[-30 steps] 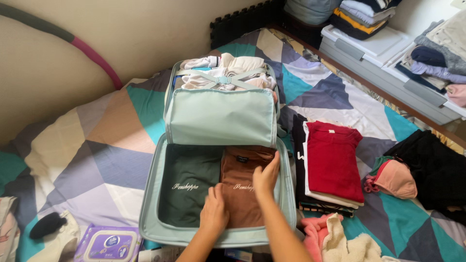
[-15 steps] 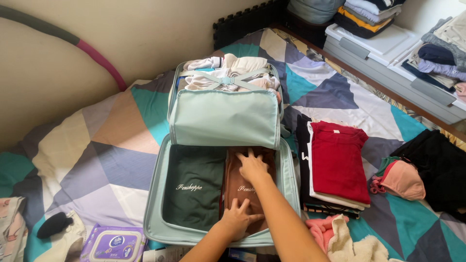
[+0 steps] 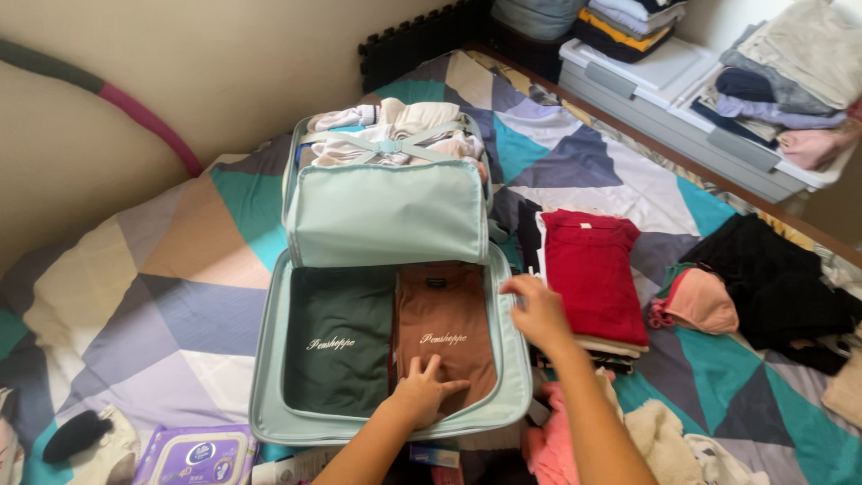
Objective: The person secures a compression strap over folded clothes in one compartment of a light blue suitcase, then places folded shirts, pants, and personal care items into the other compartment. The suitcase remains open on the bed throughout the clip.
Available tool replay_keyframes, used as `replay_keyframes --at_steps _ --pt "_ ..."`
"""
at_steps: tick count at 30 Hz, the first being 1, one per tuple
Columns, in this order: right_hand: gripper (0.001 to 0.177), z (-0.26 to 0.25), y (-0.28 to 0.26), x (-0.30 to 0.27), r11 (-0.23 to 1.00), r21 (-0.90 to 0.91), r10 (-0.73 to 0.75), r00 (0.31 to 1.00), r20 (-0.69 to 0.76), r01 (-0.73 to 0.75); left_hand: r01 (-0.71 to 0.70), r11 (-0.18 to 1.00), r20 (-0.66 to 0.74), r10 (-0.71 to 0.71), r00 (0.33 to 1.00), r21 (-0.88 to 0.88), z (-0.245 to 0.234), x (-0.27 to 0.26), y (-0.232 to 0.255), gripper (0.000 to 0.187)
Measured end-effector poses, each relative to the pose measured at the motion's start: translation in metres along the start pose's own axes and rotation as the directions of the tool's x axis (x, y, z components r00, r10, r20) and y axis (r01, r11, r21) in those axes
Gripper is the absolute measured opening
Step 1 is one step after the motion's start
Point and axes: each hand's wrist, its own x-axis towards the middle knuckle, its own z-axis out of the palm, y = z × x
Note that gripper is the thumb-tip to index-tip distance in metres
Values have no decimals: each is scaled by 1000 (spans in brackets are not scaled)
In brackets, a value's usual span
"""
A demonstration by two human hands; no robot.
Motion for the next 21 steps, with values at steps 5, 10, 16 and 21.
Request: replay_keyframes --at_steps 5,10,16,21 --pt "39 -62 68 -56 910 -345 201 972 -117 -230 41 997 57 -37 998 -70 -11 -1 8 81" --pt "20 -65 107 -57 984 -140 87 986 -145 -107 94 983 64 -84 994 -159 -12 -1 9 71" --pt "16 -86 44 -39 978 -203 -27 953 -303 -37 157 862 -182 -274 944 -481 -11 -2 9 47" --pt "12 -93 -79 -46 982 -119 -165 975 -148 148 -29 88 -68 -481 874 -996 -23 11 27 64"
